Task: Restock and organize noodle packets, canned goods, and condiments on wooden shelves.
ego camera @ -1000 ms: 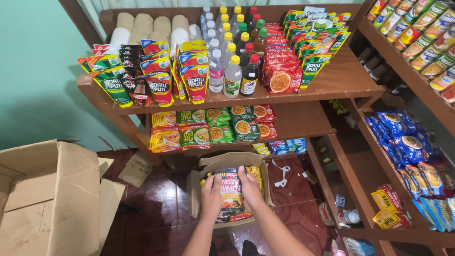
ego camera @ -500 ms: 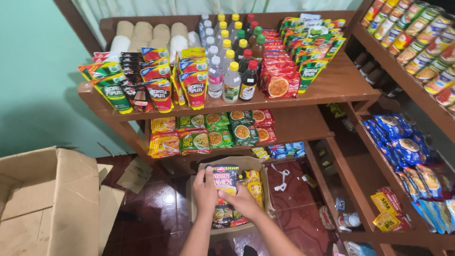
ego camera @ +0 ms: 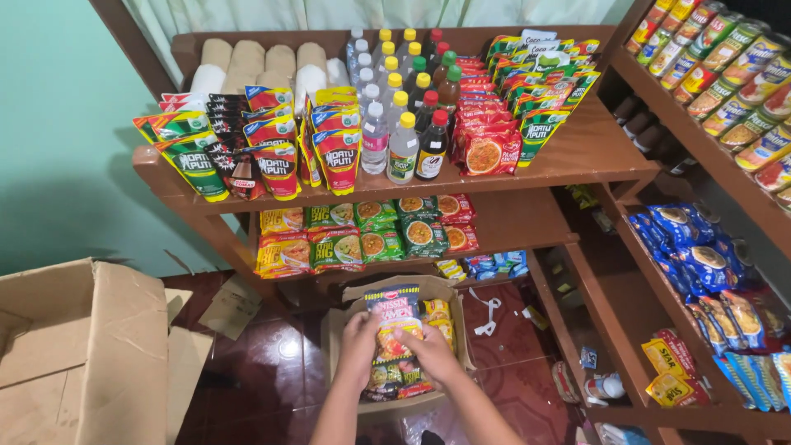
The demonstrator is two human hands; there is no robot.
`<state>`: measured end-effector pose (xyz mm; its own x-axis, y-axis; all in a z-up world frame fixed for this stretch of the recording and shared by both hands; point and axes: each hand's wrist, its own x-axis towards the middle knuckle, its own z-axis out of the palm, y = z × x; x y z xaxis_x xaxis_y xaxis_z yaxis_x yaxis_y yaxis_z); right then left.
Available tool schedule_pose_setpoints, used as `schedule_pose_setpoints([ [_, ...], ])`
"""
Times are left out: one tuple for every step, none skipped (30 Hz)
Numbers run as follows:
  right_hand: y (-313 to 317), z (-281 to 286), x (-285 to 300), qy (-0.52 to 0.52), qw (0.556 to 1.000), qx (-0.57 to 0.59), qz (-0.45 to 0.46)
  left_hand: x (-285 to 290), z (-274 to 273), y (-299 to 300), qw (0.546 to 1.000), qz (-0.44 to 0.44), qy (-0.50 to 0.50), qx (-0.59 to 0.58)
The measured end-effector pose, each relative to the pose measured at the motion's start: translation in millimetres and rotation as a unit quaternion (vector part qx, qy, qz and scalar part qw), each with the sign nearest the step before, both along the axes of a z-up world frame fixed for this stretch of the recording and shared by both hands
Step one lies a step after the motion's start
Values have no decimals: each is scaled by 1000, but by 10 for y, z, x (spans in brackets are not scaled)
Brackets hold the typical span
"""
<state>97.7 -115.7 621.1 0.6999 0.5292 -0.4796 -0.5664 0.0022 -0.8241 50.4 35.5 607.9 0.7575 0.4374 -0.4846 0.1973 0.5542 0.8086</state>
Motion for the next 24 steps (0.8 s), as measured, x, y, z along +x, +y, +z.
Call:
schedule_pose_setpoints([
  [-2, 6, 3, 2, 1000, 0, 0, 5, -96, -12, 1000, 0, 2, 0],
  [-3, 10, -3, -3, 1000, 0, -3, -3, -194, -25, 999, 3, -29, 18],
  [-2, 14, -11, -8, 1000, 1, -7, -13, -292, -36, 997, 6, -61, 37],
  [10, -58, -26, -4, 1000, 1, -6, -11, -262, -38, 998, 7, -57, 37],
  [23, -129, -45, -21, 1000, -6, -14, -11, -233, -39, 998, 8, -40, 53],
  [45, -196, -37, -40, 999, -13, -20, 12, -201, -32, 997, 12, -25, 70],
  [74, -189, -48, -39, 999, -13, -16, 10, -207, -35, 997, 15, -23, 70],
  [109, -181, -50, -84, 993, -71, -37, 23, -209, -29, 997, 15, -22, 76],
  [144, -172, -48, -128, 982, -129, -58, 39, -212, -25, 996, 15, -21, 81],
  [154, -173, -53, -124, 982, -129, -57, 24, -127, -43, 996, 15, -16, 81],
  [163, -174, -56, -140, 982, -89, -86, 12, -43, -62, 996, 20, -9, 87],
  [193, -171, -26, -158, 979, -47, -117, 40, 48, -59, 995, 23, -6, 96],
  [209, -241, -5, -157, 979, -46, -119, 60, -84, -74, 995, 21, -5, 97],
  [225, -309, 19, -148, 978, 6, -145, 84, -214, -88, 996, 21, -27, 83],
  [241, -377, 44, -138, 974, 57, -171, 109, -343, -102, 996, 20, -49, 68],
  [233, -356, 19, -135, 974, 58, -173, 68, -187, -129, 996, 18, -46, 69],
  [225, -335, -4, -130, 971, 57, -190, 31, -31, -158, 998, -14, 3, 61],
  [212, -311, 5, -128, 968, 57, -210, 32, 127, -189, 996, -48, 49, 54],
  [177, -371, -2, -127, 967, 58, -215, 16, -49, -223, 996, -53, 49, 56],
  [142, -426, -3, -114, 964, 75, -226, 10, -220, -255, 992, -55, 20, 112],
  [107, -483, 0, -100, 962, 93, -237, 7, -392, -287, 984, -58, -9, 168],
  [79, -484, -41, -99, 959, 91, -248, -16, -384, -296, 983, -69, -8, 167],
  [47, -488, -81, -97, 959, 85, -253, -37, -377, -310, 982, -75, -14, 175],
  [6, -487, -102, -97, 957, 80, -262, -31, -366, -331, 979, -84, -22, 184],
])
